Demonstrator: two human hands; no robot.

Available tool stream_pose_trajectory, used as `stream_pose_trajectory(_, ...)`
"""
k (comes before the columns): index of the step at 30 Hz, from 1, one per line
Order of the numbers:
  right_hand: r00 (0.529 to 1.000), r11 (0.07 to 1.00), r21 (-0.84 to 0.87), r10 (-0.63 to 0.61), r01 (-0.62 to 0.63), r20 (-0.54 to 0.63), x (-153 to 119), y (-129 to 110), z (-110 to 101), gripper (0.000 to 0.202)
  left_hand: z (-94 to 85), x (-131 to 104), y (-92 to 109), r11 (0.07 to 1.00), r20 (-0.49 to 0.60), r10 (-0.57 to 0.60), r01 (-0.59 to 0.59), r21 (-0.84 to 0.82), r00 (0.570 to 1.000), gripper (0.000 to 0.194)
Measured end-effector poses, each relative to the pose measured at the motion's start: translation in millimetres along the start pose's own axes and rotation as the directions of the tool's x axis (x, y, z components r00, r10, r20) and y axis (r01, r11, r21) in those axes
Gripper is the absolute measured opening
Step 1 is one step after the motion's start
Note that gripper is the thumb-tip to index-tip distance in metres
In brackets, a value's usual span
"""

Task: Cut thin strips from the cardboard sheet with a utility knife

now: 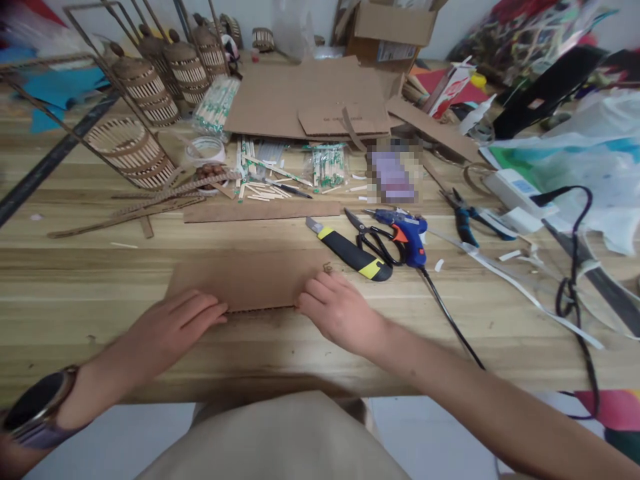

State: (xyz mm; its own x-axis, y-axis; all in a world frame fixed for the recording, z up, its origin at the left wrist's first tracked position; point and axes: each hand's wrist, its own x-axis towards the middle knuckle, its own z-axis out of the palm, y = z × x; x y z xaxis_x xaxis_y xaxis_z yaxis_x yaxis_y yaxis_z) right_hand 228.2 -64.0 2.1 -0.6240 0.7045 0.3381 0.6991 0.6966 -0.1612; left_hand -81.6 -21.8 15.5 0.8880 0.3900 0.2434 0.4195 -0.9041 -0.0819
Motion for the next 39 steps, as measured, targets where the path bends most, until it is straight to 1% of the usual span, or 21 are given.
stream_pose_trajectory(3,0.999,0.994,0.097,0.04,-0.043,0.034,-1.0,1.8,4.6,0.027,6.9,-2.7,1.0,0.999,0.006,0.0,0.0,-0.043,1.0,0.021)
stream_pose_trajectory(6,0.997,0.982,0.176,0.067,-0.073,0.039,-0.2,3.4,5.1,0.024,12.4,-5.1,-3.9,0.99,-0.002,-0.054,0.053,-0.131,0.999,0.017)
stream_pose_trajectory(8,0.996,0.978,0.19,0.072,-0.08,0.05,-0.3,3.7,4.4,0.023,15.7,-7.1,-7.6,0.987,-0.023,-0.079,0.075,-0.145,0.997,0.019)
stream_pose_trajectory(12,0.993,0.972,0.207,0.101,-0.113,0.068,-0.3,4.4,2.5,0.023,19.6,-8.3,-13.0,0.984,-0.056,-0.062,0.052,-0.169,0.996,0.026)
stream_pose_trajectory(17,0.992,0.961,0.258,0.074,-0.097,0.098,4.6,9.7,0.2,0.019,19.7,-5.3,-19.8,0.953,0.004,-0.083,0.08,-0.293,0.997,0.025)
stream_pose_trajectory(20,0.988,0.953,0.281,0.077,-0.112,0.134,8.0,15.2,-1.1,0.017,20.5,-3.2,-25.6,0.924,0.049,-0.133,0.142,-0.354,0.99,0.02)
stream_pose_trajectory(22,0.985,0.94,0.313,0.097,-0.137,0.141,8.9,18.2,-0.7,0.018,22.4,-2.3,-28.8,0.921,0.049,-0.186,0.192,-0.339,0.981,0.019)
stream_pose_trajectory(24,0.985,0.929,0.339,0.109,-0.149,0.134,8.6,19.6,0.9,0.023,25.2,-2.0,-30.5,0.93,0.029,-0.212,0.21,-0.301,0.977,0.024)
stream_pose_trajectory(26,0.986,0.929,0.339,0.111,-0.147,0.126,8.3,19.1,2.6,0.026,28.1,-2.1,-30.4,0.945,0.025,-0.187,0.187,-0.267,0.982,0.029)
stream_pose_trajectory(28,0.986,0.933,0.328,0.111,-0.147,0.126,8.8,17.9,1.8,0.027,30.9,-1.5,-28.6,0.963,0.054,-0.143,0.151,-0.222,0.988,0.034)
stream_pose_trajectory(31,0.981,0.95,0.264,0.132,-0.166,0.141,10.5,20.2,-9.4,0.025,34.5,2.1,-24.1,0.984,0.111,-0.1,0.114,-0.137,0.989,0.047)
stream_pose_trajectory(33,0.968,0.962,0.132,0.229,-0.241,0.1,9.2,27.2,-22.6,0.024,36.3,5.7,-21.4,0.988,0.138,-0.102,0.117,-0.102,0.985,0.055)
stream_pose_trajectory(34,0.951,0.951,0.046,0.302,-0.305,0.06,6.9,32.1,-29.2,0.023,36.8,7.4,-20.6,0.988,0.147,-0.108,0.123,-0.097,0.983,0.057)
stream_pose_trajectory(36,0.892,0.886,-0.109,0.453,-0.451,-0.005,-0.8,43.1,-39.2,0.028,37.1,9.9,-20.4,0.986,0.152,-0.116,0.132,-0.099,0.981,0.059)
stream_pose_trajectory(37,0.864,0.851,-0.168,0.504,-0.497,0.0,-5.7,48.1,-41.5,0.033,36.9,10.5,-20.9,0.986,0.15,-0.117,0.132,-0.098,0.982,0.061)
stream_pose_trajectory(39,0.818,0.805,-0.23,0.572,-0.546,0.062,-15.6,55.4,-40.6,0.041,36.4,10.7,-22.6,0.988,0.133,-0.112,0.125,-0.089,0.985,0.065)
